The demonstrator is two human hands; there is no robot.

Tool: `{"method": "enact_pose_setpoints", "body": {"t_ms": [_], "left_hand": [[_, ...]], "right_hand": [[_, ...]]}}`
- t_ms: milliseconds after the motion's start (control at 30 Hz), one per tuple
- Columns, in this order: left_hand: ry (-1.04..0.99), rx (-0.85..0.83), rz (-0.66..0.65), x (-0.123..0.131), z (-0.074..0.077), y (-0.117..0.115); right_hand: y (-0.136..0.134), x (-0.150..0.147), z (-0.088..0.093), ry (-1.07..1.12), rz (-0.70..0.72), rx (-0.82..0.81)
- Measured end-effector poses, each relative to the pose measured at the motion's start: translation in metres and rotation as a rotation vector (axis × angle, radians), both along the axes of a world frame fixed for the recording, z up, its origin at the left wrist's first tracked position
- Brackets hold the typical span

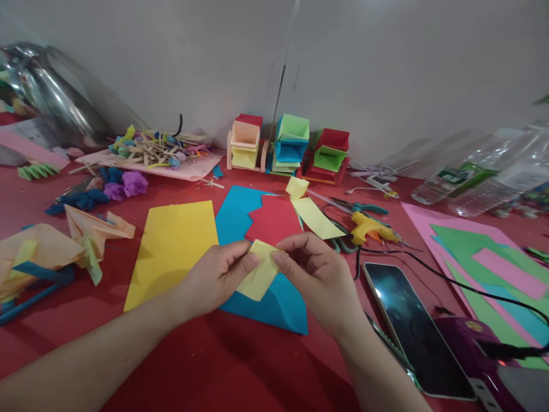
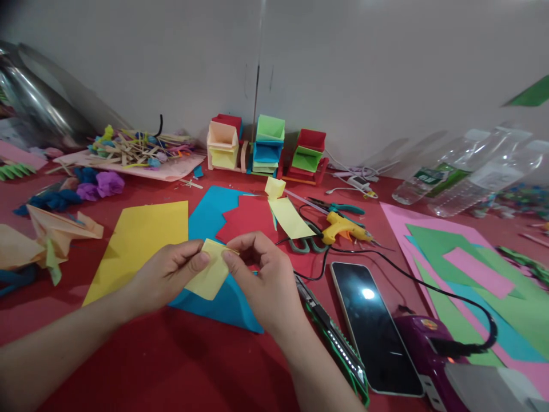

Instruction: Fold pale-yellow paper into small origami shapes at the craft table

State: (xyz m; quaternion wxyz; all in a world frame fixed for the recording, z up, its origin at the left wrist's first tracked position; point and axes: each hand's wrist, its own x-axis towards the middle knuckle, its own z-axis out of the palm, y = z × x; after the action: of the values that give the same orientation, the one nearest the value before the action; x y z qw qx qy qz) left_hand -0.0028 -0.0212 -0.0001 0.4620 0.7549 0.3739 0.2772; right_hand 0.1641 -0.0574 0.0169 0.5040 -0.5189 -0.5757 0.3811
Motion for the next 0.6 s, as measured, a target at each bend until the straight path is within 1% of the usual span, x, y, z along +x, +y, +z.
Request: {"method": "enact_pose_setpoints", "body": {"t_ms": [167,367,500,600], "left_hand": [[0.026,0.168,0.078,-0.0029,0.0002,-0.0022],[0.012,0.265,0.103,-0.0047,-0.0022,-0.0031],[0.049,0.29,0.08,-0.0048,-0.0016,-0.0023],[0.037,0.309,0.024,-0.0045,0.0001,-0.0023]], "right_hand": [[-0.0041,0.0005,0.0034,-0.035,-0.012,0.089],[-0.0043,0.0014,0.0073,-0.001,-0.008,0.11],[-0.003,0.0022,0.0063,-0.025,-0.031,0.121],[-0.0031,0.0026,0.0052,-0.07,-0.04,0.159]]}}
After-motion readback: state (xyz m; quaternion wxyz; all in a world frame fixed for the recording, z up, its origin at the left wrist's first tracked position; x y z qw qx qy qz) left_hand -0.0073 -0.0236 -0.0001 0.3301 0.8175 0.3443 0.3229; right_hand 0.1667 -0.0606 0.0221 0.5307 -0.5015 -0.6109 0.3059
